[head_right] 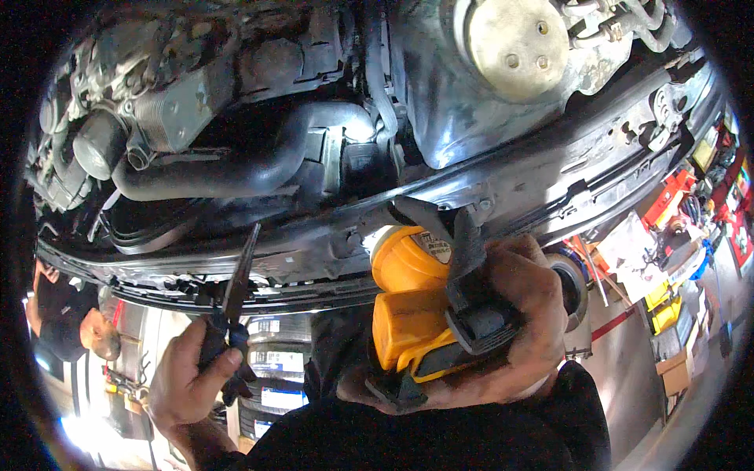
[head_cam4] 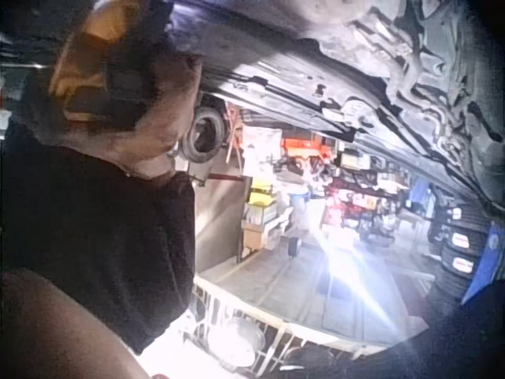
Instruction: The person inspects the engine bay of a car using a flashlight and a small tool. They move around the front of the vehicle, shining light on various components and briefly touching the engine cover.
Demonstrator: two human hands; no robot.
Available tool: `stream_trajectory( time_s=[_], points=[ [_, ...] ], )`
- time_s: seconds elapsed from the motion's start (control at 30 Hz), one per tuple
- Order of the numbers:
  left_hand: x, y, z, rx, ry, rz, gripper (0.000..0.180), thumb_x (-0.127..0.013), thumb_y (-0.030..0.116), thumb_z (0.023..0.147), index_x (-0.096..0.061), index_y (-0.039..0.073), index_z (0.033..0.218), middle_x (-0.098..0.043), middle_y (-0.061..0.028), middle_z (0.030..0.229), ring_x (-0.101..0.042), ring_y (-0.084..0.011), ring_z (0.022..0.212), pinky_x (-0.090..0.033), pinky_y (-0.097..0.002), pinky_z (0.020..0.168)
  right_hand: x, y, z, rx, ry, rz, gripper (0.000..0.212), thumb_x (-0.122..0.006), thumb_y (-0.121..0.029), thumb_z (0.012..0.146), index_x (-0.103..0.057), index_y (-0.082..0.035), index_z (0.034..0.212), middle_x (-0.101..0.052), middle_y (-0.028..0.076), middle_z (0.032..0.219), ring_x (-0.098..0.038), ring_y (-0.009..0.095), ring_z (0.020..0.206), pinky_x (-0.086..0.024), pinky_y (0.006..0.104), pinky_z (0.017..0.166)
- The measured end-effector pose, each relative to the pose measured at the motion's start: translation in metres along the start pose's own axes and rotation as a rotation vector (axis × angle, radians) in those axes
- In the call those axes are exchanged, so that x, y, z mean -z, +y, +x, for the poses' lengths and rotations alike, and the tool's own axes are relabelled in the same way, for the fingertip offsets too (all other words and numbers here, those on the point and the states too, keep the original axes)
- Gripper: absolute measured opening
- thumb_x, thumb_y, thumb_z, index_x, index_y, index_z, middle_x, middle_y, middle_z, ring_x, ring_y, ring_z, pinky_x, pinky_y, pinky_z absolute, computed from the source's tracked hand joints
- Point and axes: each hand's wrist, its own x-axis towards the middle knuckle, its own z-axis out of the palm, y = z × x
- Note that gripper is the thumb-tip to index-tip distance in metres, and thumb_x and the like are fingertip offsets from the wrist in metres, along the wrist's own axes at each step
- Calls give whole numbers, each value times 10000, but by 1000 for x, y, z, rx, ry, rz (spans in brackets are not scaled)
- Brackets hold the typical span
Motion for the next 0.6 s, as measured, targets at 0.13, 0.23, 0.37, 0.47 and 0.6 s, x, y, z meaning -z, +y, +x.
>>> stream_trajectory(
  time_s=[0.13,0.23,0.37,0.47,0.6],
  points=[
    [-16,-44,-3,-32,-33,-97,276,-708,195,947,-584,-10,1085,-687,-151,749,-703,-296,643,-504,-369,586,-16,-4,-3,245,130,-194,1137,-773,-794,674,-395,-135,1520,-563,255,1209,-647,353,977,-557,465,840],
    [-32,-66,0,-72,-55,-210,273,-703,190,954,-595,-15,1099,-703,-163,769,-709,-290,645,-510,-366,589,-3,-18,-4,226,-56,-258,1157,-799,-787,652,-407,-82,1482,-573,237,1187,-642,336,983,-551,452,850],
    [-46,-76,3,-55,-105,-214,297,-686,204,969,-597,-43,1107,-722,-193,788,-726,-310,655,-533,-371,602,8,-37,-2,214,-158,-311,1187,-834,-778,622,-423,-12,1430,-586,213,1158,-637,313,990,-542,435,863],
    [-49,-65,2,-192,16,-114,309,-672,193,971,-586,-58,1131,-721,-202,795,-726,-324,669,-537,-389,611,8,-45,-2,110,-202,-268,1212,-861,-771,599,-435,41,1392,-595,194,1136,-633,295,995,-536,423,873],
    [-33,-24,25,-487,229,261,376,-675,217,971,-580,-65,1202,-683,-261,893,-684,-454,771,-528,-489,666,3,-36,-7,-50,-110,-75,1195,-910,-747,546,-477,57,1317,-612,162,1128,-634,259,1000,-531,406,893]
  ],
)
